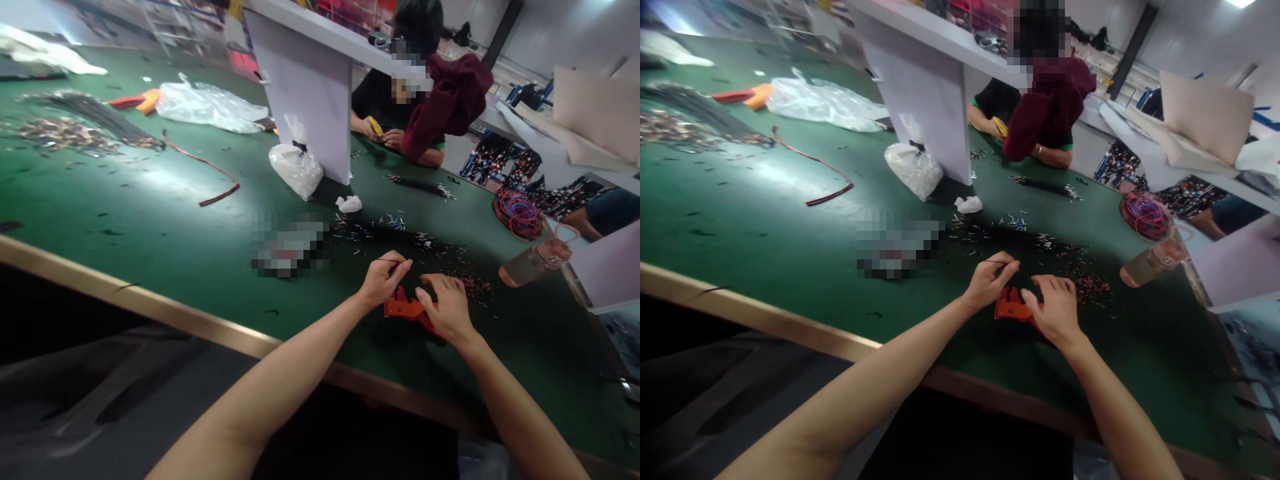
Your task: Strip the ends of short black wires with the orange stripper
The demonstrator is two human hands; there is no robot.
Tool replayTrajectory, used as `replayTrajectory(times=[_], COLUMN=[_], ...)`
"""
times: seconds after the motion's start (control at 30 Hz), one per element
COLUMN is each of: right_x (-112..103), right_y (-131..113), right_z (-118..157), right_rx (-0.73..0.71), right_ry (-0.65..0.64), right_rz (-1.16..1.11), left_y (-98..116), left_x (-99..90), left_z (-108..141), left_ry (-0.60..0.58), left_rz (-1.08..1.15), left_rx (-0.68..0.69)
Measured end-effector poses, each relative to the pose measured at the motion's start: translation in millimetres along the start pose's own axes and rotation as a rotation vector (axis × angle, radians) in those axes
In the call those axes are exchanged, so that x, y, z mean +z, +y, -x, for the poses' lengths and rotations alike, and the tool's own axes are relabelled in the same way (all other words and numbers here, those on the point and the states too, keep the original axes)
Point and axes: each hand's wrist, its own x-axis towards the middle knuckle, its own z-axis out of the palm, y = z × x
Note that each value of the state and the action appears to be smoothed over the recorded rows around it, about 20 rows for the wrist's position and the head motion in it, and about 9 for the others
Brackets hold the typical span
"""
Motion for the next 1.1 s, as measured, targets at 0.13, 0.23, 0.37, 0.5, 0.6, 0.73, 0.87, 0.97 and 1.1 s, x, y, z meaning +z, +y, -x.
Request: replayTrajectory(times=[0.13,0.23,0.37,0.5,0.6,0.73,0.87,0.97,1.1], right_x=[6.5,9.4,7.8,3.5,0.6,1.4,7.7,13.8,21.2], right_y=[-10.2,-11.0,-8.0,-3.1,3.9,18.4,28.9,29.3,28.1], right_z=[-7.9,-2.8,13.3,28.1,38.6,52.3,58.8,59.9,60.2], right_rx=[-0.021,-0.084,-0.099,-0.087,-0.074,-0.01,0.017,-0.003,-0.017], right_ry=[0.009,0.052,0.094,0.069,0.055,0.076,-0.033,-0.166,-0.19], right_rz=[0.01,0.039,0.038,-0.012,-0.076,-0.129,-0.123,-0.054,0.013], left_y=[0.7,-0.6,-3.3,-7.5,-15.3,-31.3,-43.6,-48.1,-49.8], left_x=[1.0,1.8,5.9,9.8,7.2,-1.3,-5.3,-5.6,-6.0], left_z=[4.6,5.3,7.2,9.4,5.8,-4.0,-9.0,-9.9,-10.7], left_ry=[-0.075,-0.142,-0.199,-0.225,-0.097,0.241,0.316,0.349,0.366], left_rz=[-0.005,-0.022,-0.075,-0.06,-0.026,0.008,0.036,0.056,0.082], left_rx=[0.029,0.047,0.029,-0.002,-0.128,-0.308,-0.353,-0.363,-0.359])
